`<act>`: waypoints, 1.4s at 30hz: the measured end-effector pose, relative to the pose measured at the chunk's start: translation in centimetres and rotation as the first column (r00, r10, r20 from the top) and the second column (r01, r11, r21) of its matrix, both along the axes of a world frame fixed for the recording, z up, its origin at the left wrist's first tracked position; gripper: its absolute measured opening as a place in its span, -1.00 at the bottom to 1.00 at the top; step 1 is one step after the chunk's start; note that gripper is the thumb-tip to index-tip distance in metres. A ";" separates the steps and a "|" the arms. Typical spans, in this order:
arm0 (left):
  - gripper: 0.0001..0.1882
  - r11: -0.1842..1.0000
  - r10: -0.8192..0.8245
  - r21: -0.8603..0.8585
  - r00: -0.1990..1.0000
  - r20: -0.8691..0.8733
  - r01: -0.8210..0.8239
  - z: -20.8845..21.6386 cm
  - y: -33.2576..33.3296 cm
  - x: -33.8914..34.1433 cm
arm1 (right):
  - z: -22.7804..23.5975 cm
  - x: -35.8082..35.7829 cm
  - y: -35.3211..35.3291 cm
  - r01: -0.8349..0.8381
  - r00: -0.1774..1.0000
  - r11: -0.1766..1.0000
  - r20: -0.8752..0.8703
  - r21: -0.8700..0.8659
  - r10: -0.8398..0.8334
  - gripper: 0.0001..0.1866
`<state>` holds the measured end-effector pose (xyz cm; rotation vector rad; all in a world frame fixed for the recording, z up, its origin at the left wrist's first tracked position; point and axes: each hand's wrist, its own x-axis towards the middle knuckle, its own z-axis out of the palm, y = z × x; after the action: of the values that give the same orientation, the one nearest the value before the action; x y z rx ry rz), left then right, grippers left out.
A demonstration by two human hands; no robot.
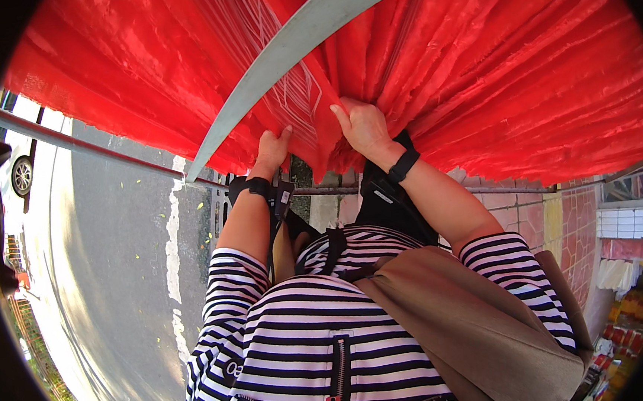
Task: The person repairs a red net by hand, repeatedly pulling and adjusting white threads along the net's edge. The hands work continuously on the same section, pulling threads through the mesh and smoothing the fabric.
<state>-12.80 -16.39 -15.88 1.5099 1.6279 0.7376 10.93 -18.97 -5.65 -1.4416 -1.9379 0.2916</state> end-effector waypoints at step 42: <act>-0.64 0.968 -0.117 0.241 0.979 0.169 0.074 6.3 -7.3 0.5 | -8.5 -2.3 0.0 -0.039 0.998 0.937 -0.064 -0.347 0.018 -0.68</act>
<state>-12.26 -23.64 -9.57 1.6212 1.3589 1.0108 8.67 -18.94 -14.15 -1.6054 -1.9269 0.7146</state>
